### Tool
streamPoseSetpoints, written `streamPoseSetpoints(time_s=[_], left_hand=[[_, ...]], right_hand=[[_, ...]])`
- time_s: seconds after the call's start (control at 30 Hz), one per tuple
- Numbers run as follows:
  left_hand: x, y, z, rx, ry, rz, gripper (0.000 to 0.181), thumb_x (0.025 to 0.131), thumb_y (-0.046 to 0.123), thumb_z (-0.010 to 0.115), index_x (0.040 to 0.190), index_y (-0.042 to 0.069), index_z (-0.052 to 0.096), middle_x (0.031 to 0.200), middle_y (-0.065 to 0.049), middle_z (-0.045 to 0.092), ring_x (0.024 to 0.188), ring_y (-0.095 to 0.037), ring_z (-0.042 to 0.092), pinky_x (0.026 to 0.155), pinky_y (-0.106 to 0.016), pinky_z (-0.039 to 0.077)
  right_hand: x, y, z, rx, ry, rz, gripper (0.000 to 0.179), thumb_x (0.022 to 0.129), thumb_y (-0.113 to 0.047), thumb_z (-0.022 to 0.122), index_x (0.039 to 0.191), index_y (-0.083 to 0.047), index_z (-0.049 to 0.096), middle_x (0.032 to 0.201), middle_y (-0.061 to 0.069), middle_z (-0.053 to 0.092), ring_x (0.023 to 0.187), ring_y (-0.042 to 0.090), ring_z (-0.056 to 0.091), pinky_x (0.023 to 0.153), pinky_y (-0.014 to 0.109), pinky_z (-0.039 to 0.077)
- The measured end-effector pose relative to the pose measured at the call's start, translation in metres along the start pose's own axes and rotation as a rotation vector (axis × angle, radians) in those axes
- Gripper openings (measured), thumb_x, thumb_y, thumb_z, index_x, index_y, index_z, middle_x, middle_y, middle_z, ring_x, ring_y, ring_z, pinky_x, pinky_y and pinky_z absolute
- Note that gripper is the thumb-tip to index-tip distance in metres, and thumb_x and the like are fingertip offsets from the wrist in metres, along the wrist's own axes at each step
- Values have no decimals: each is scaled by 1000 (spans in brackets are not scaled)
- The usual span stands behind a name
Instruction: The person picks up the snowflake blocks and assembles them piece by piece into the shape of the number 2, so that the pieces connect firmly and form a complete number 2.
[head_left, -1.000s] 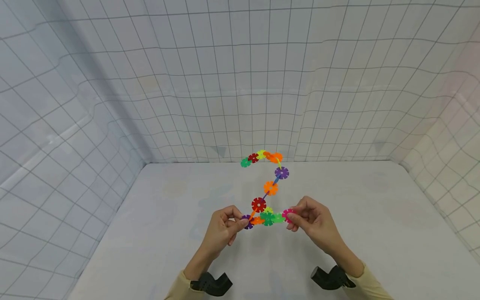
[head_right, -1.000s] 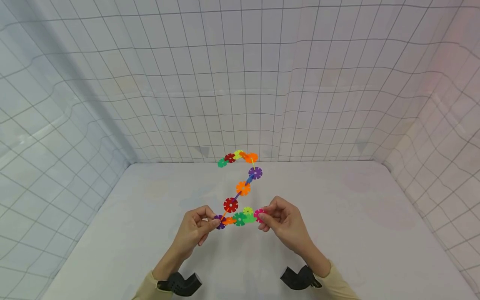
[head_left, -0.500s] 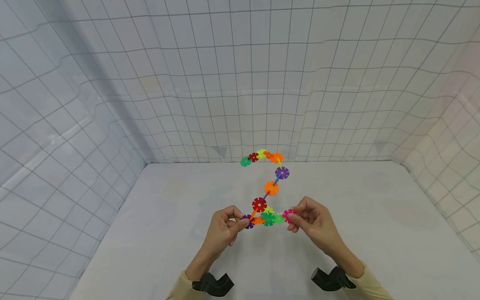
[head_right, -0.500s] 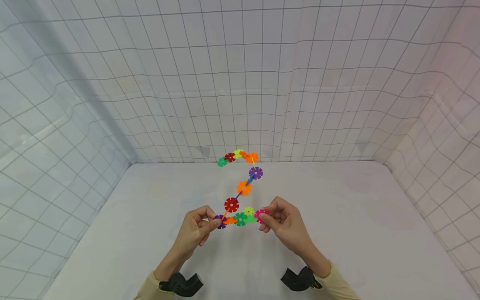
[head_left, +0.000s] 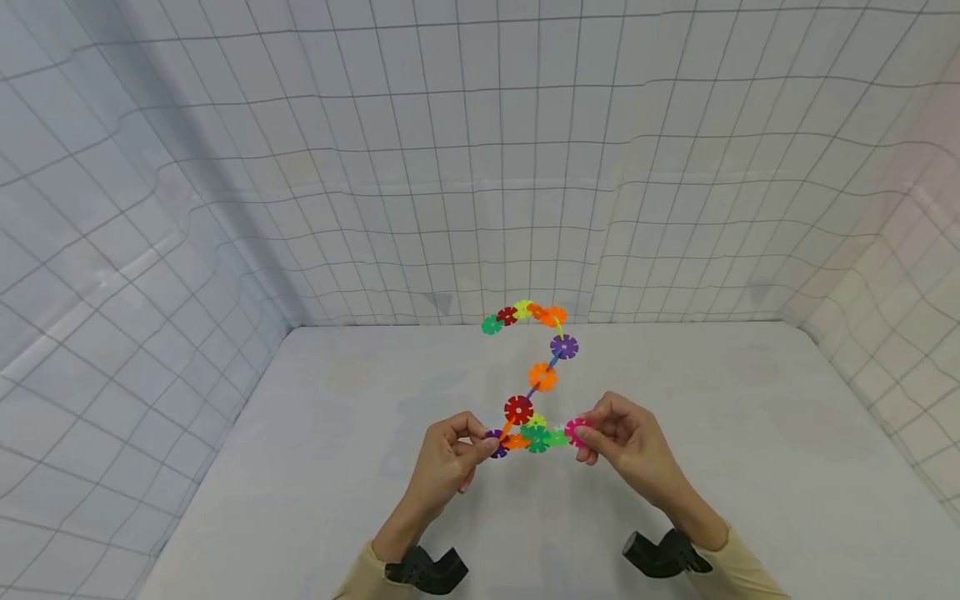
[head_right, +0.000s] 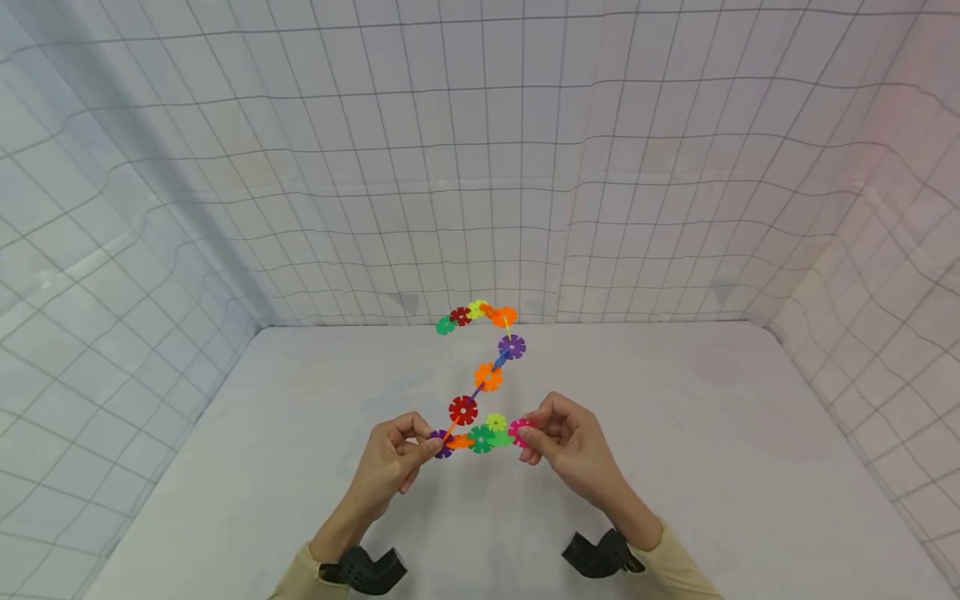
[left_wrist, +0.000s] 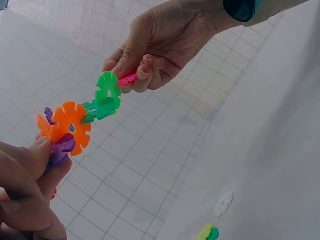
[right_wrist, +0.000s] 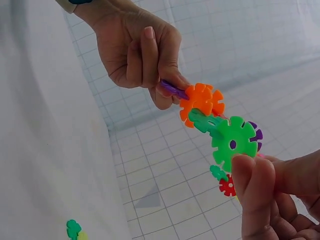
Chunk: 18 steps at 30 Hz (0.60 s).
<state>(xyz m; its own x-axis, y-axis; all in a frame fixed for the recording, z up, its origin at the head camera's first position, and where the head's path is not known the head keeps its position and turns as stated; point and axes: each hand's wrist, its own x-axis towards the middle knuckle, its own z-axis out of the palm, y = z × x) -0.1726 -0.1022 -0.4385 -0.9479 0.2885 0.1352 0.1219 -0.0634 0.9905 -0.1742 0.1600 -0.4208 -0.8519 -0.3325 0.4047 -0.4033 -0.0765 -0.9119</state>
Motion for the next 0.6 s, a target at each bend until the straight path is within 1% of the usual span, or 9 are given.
streamPoseSetpoints(time_s=[0.13, 0.33, 0.43, 0.6], left_hand=[[0, -3, 0, -13, 10, 0, 17, 89, 3, 65, 84, -9, 53, 68, -5, 59, 35, -8, 36, 35, -17, 31], [-1, -1, -1, -19, 20, 30, 17, 89, 2, 64, 85, -9, 52, 66, -3, 60, 34, -8, 37, 34, -17, 31], [-1, 0, -1, -21, 13, 38, 17, 89, 1, 64, 85, -10, 52, 66, -3, 61, 34, -9, 37, 34, -17, 32], [0, -1, -1, -28, 5, 36, 16, 89, 0, 63, 85, -10, 51, 67, -4, 62, 34, -9, 37, 35, -17, 32]], right_hand=[[-1, 1, 1, 6, 20, -16, 12, 88, 11, 59, 91, 1, 54, 85, 18, 63, 63, 25, 64, 57, 32, 54], [-2, 4, 5, 10, 49, -27, 11, 88, 11, 59, 93, 5, 53, 85, 20, 63, 63, 25, 65, 56, 32, 54], [-2, 4, 6, 28, 49, -50, 12, 87, 14, 58, 93, 5, 52, 84, 20, 63, 64, 24, 65, 55, 33, 54], [-1, 2, 8, 32, 44, -99, 15, 86, 17, 57, 92, 4, 52, 83, 19, 62, 64, 22, 65, 54, 32, 54]])
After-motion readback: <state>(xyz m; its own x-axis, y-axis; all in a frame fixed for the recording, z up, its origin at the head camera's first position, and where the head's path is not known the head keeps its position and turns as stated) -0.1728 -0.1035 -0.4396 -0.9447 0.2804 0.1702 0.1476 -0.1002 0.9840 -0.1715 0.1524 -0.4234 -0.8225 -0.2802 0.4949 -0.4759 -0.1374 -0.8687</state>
